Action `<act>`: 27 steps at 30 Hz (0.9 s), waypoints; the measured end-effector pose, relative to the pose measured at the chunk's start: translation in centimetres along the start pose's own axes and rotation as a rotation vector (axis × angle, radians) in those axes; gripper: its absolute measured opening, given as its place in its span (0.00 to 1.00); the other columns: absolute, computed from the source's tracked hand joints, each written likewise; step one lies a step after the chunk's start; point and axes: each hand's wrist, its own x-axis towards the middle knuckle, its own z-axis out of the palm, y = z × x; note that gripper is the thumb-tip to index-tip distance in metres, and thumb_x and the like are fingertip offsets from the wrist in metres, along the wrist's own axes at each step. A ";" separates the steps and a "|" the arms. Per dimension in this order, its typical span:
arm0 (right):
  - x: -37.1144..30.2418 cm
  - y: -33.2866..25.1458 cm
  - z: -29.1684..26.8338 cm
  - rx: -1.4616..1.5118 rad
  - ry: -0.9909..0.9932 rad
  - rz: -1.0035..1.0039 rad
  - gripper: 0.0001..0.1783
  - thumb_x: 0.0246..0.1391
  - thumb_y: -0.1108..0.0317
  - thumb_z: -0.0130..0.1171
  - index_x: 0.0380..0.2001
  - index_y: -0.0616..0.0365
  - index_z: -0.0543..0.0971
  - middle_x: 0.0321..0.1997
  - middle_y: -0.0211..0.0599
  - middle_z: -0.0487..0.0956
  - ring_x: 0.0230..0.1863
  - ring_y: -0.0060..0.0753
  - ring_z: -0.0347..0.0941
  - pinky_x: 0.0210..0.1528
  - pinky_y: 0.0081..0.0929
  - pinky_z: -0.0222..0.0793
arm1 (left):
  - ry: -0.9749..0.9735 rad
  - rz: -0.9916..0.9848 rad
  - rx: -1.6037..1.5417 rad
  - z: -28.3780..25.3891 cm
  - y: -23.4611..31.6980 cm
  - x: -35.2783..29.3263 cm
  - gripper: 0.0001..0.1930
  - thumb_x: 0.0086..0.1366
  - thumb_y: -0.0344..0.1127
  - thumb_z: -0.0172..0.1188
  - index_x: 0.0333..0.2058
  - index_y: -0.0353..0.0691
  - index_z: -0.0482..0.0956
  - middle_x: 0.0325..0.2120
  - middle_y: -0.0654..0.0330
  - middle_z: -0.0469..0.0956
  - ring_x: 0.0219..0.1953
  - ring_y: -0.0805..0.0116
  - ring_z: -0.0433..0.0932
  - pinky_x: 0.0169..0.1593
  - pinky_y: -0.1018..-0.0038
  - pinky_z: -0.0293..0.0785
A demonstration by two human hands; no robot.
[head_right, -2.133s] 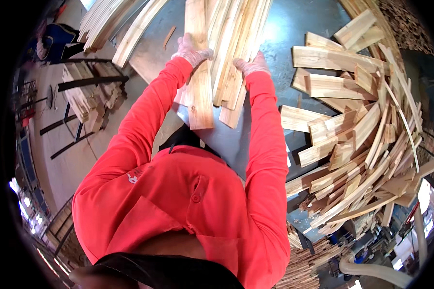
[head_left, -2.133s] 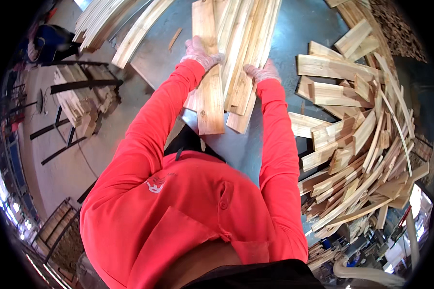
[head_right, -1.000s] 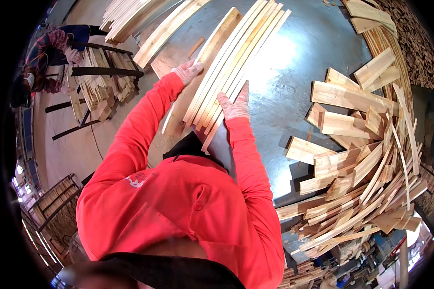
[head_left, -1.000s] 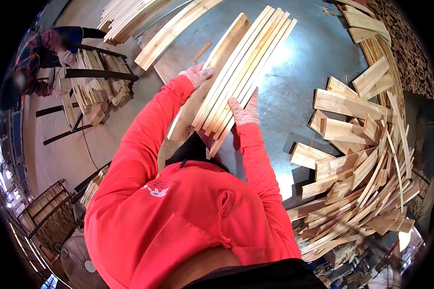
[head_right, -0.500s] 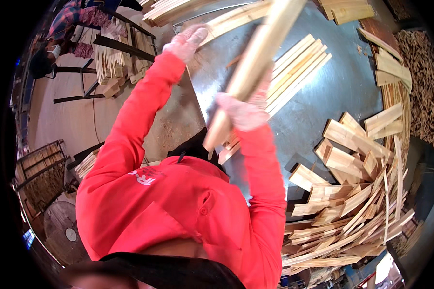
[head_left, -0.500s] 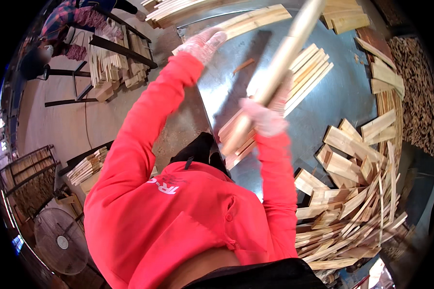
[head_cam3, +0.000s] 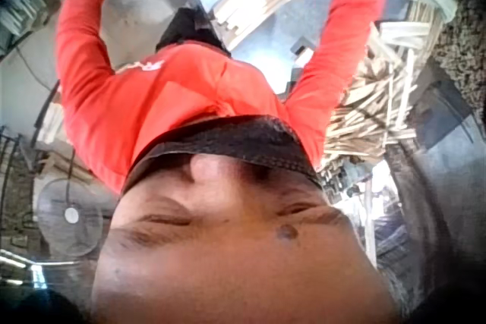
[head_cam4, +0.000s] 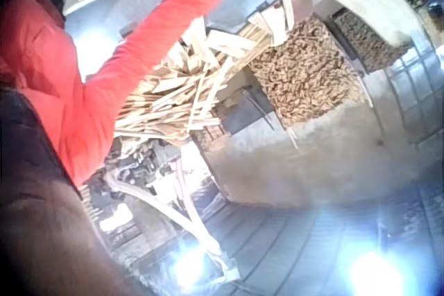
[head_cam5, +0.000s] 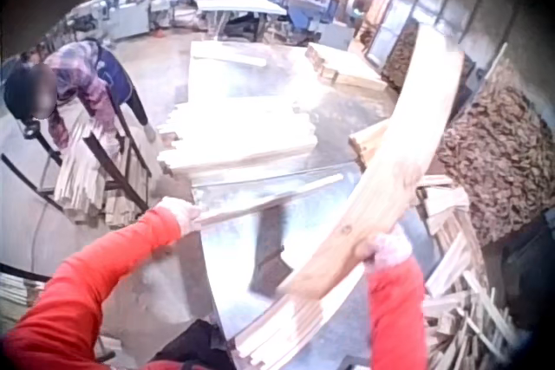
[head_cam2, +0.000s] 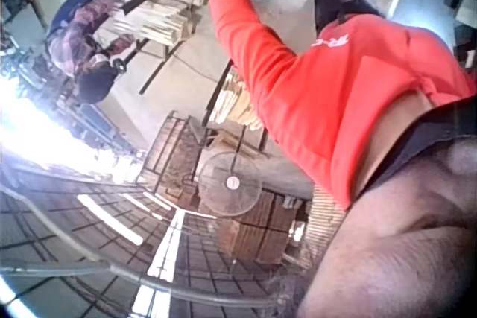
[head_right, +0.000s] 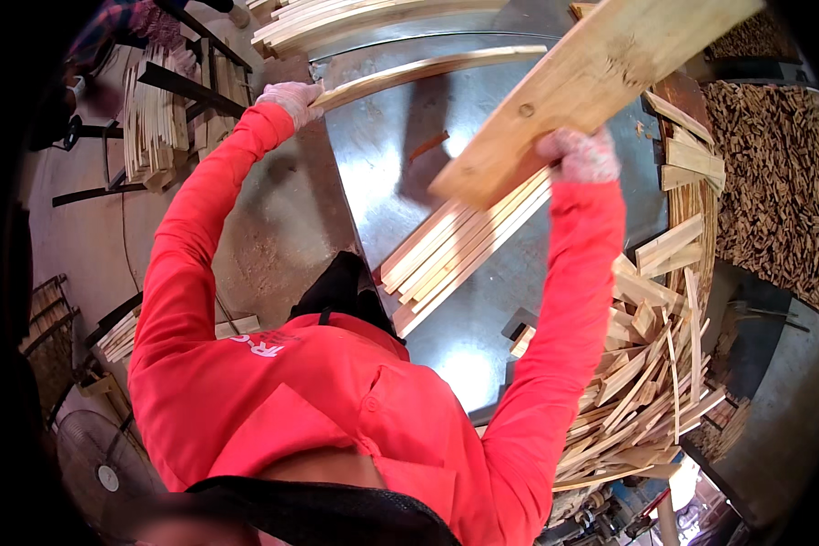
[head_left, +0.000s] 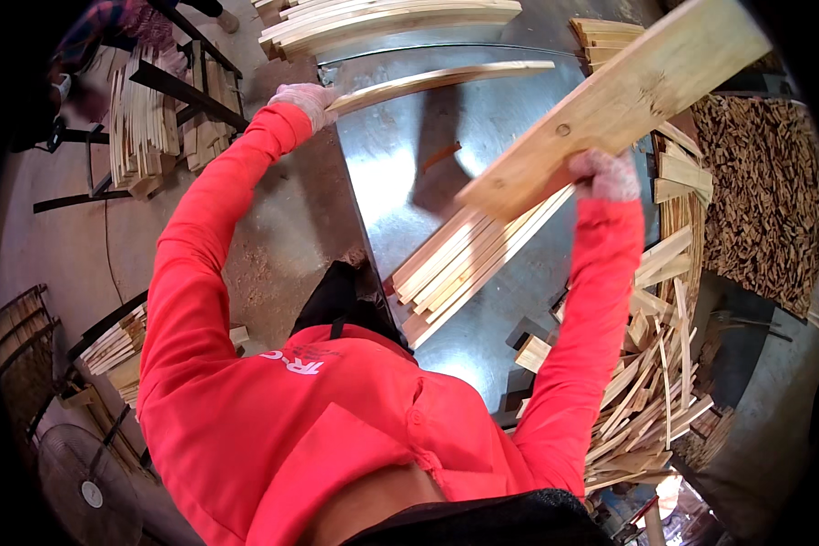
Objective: The person sorts wooden planks on a metal table, picking up pieces from a pile and arranging them into neat stacks. The person handles the wood by hand, moving pieces from a disorganized pile to organized stacks on the left side of the table.
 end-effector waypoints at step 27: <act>-15.4 22.0 -6.6 -0.732 0.571 0.287 0.41 0.57 0.53 0.59 0.67 0.59 0.55 0.63 0.51 0.68 0.64 0.50 0.63 0.65 0.35 0.57 | -0.027 -0.056 -0.832 -3.4 -1.3 -2.8 0.23 0.50 0.36 0.66 0.46 0.37 0.74 0.24 0.58 0.77 0.19 0.70 0.77 0.22 0.75 0.79</act>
